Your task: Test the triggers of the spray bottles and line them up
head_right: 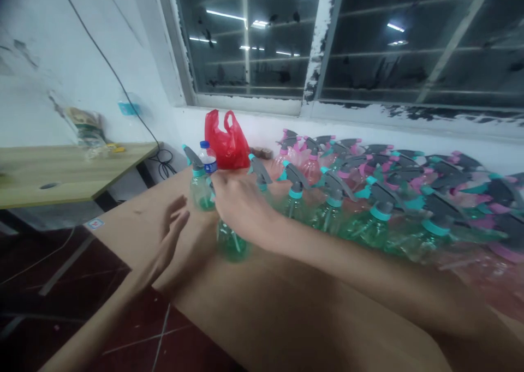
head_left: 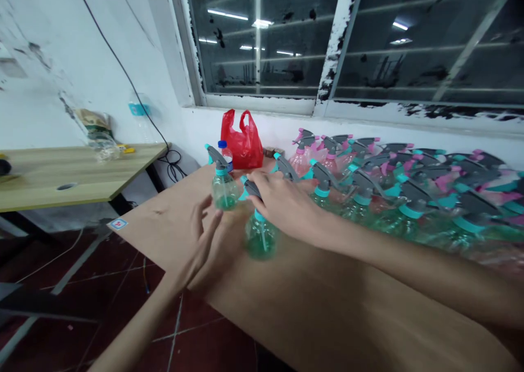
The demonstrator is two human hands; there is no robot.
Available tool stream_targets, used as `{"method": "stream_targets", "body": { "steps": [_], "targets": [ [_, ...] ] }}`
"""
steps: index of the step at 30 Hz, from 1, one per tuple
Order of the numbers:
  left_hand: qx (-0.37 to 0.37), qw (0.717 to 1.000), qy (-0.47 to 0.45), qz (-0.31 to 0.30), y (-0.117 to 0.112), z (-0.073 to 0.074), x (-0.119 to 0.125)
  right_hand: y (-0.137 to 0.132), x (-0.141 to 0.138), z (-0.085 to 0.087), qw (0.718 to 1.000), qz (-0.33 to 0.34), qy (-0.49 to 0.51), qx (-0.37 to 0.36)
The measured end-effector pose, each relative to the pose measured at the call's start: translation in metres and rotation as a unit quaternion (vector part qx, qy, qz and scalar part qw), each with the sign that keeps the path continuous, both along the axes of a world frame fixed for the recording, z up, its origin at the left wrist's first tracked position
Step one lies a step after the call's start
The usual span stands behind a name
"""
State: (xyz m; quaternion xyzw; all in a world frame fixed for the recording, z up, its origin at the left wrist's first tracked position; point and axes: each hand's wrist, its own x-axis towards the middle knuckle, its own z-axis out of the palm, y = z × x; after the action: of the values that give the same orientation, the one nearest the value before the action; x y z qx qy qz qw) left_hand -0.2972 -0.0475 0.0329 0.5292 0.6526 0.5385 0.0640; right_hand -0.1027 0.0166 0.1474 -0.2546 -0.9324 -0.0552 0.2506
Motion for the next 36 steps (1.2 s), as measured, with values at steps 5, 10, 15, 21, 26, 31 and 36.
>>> {"method": "stream_targets", "body": {
  "steps": [5,10,15,21,26,31,36],
  "targets": [
    [-0.124,0.973,0.074,-0.182,-0.045,-0.001,0.076,-0.028,0.056,-0.008,1.0,-0.009,0.001,0.012],
    [-0.149,0.94,0.112,-0.285,-0.047,0.006,0.146,-0.053,0.117,-0.009,0.998,-0.039,0.017,-0.045],
    [-0.193,0.915,0.097,-0.34,-0.034,0.009,0.202,-0.059,0.193,-0.007,0.971,-0.077,0.059,-0.216],
    [-0.163,0.893,0.125,-0.399,-0.01,0.0,0.258,-0.047,0.282,-0.035,0.929,-0.041,0.091,-0.357],
    [-0.114,0.86,0.112,-0.484,0.009,-0.009,0.303,-0.036,0.308,-0.074,0.925,-0.025,0.209,-0.316],
    [-0.109,0.848,0.097,-0.51,0.02,-0.017,0.335,-0.034,0.308,-0.08,0.894,-0.07,0.326,-0.3],
    [-0.097,0.851,0.097,-0.507,0.027,-0.019,0.345,-0.03,0.312,-0.073,0.883,-0.041,0.36,-0.298]
  ]
}}
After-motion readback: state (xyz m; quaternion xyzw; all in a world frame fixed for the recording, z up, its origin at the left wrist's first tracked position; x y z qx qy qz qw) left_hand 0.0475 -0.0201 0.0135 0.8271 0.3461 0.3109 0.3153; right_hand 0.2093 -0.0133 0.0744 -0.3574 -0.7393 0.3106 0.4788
